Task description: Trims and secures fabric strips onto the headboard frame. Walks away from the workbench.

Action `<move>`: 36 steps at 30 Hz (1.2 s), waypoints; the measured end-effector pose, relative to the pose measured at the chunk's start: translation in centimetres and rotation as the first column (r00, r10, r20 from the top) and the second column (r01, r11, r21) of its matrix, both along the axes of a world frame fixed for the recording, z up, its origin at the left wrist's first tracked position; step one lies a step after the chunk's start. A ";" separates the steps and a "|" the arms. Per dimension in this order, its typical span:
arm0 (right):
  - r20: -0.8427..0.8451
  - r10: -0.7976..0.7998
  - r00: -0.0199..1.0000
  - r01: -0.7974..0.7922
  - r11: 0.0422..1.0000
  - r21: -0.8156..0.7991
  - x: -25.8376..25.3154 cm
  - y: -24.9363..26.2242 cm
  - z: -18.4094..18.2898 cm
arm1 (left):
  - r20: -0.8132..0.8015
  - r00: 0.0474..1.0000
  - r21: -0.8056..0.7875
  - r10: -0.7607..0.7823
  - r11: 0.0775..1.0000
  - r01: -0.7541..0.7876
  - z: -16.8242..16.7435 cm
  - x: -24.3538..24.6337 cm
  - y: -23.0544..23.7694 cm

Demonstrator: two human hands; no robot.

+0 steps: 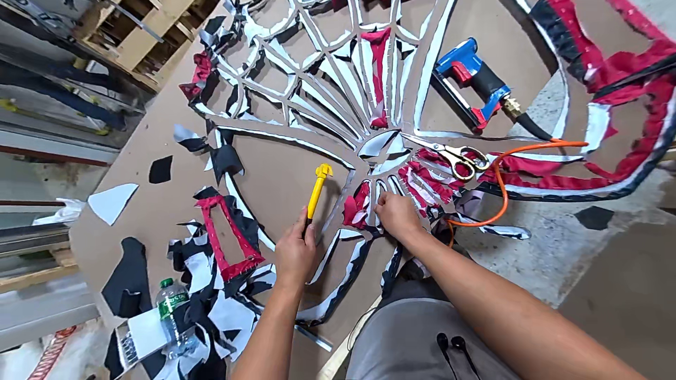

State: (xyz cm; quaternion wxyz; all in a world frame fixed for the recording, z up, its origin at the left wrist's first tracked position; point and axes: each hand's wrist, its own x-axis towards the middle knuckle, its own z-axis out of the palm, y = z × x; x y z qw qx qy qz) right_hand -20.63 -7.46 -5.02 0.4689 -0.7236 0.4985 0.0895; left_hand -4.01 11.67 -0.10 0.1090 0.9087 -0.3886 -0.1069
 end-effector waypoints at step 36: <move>0.021 0.028 0.999 -0.030 0.997 0.073 -0.2 -1.9 -1.6 | -0.175 0.945 0.457 -0.275 0.828 0.325 -3.0 -4.6 -16.2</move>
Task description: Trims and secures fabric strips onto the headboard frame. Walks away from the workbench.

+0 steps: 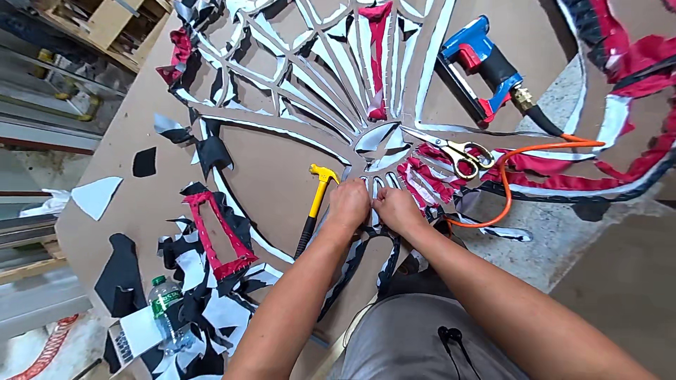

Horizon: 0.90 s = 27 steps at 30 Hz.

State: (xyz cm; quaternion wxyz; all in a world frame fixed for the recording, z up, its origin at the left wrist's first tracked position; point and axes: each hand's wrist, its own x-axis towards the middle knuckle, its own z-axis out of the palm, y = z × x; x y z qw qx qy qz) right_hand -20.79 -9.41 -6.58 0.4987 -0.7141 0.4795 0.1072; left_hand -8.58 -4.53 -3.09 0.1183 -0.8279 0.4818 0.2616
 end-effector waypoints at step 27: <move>-0.017 0.022 1.000 -0.021 0.999 0.035 0.4 -0.5 0.1 | 0.010 0.985 0.018 -0.174 0.985 0.174 -0.9 1.8 -0.9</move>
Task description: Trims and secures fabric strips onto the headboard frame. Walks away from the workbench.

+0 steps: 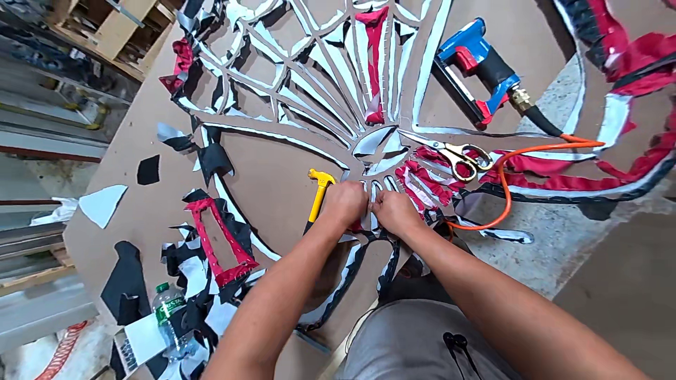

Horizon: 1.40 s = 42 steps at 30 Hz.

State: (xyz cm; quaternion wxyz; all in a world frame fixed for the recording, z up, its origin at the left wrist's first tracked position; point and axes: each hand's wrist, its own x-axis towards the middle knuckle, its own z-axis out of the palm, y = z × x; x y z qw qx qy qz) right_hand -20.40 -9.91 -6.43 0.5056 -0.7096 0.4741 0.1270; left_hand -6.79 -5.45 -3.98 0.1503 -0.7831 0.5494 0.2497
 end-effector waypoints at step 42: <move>0.017 0.010 1.000 -0.010 1.000 -0.024 -0.4 0.4 -0.4 | 0.004 0.914 -0.049 -0.406 0.913 0.406 0.1 0.3 -1.6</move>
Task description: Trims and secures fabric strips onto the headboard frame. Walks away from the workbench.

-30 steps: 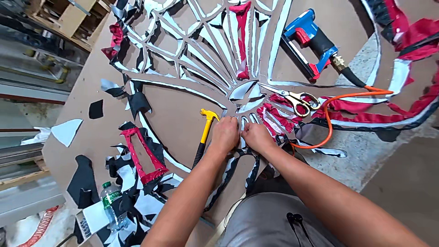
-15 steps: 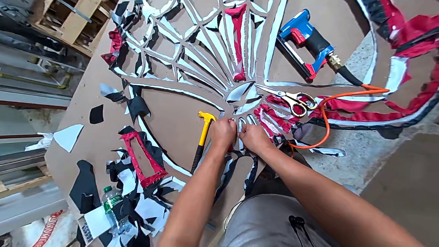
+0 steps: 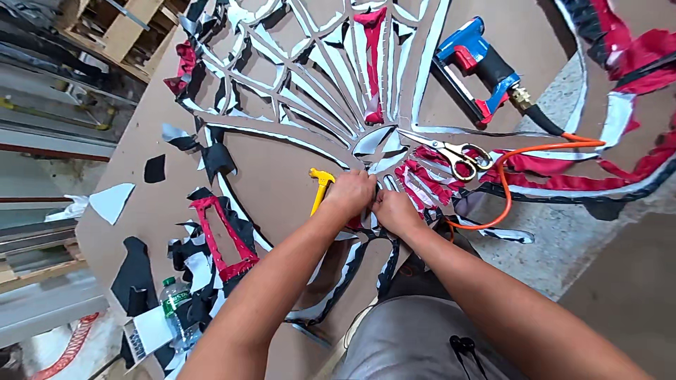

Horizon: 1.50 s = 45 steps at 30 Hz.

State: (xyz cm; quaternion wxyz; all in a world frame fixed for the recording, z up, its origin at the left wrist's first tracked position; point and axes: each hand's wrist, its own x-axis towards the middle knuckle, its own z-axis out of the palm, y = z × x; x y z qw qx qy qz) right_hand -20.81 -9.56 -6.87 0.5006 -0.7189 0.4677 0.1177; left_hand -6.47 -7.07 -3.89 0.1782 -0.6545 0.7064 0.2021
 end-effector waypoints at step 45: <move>0.059 0.671 0.739 -0.424 0.532 -0.733 3.0 -4.0 -1.7 | -0.248 0.313 0.008 0.917 0.326 -0.945 1.2 9.3 13.8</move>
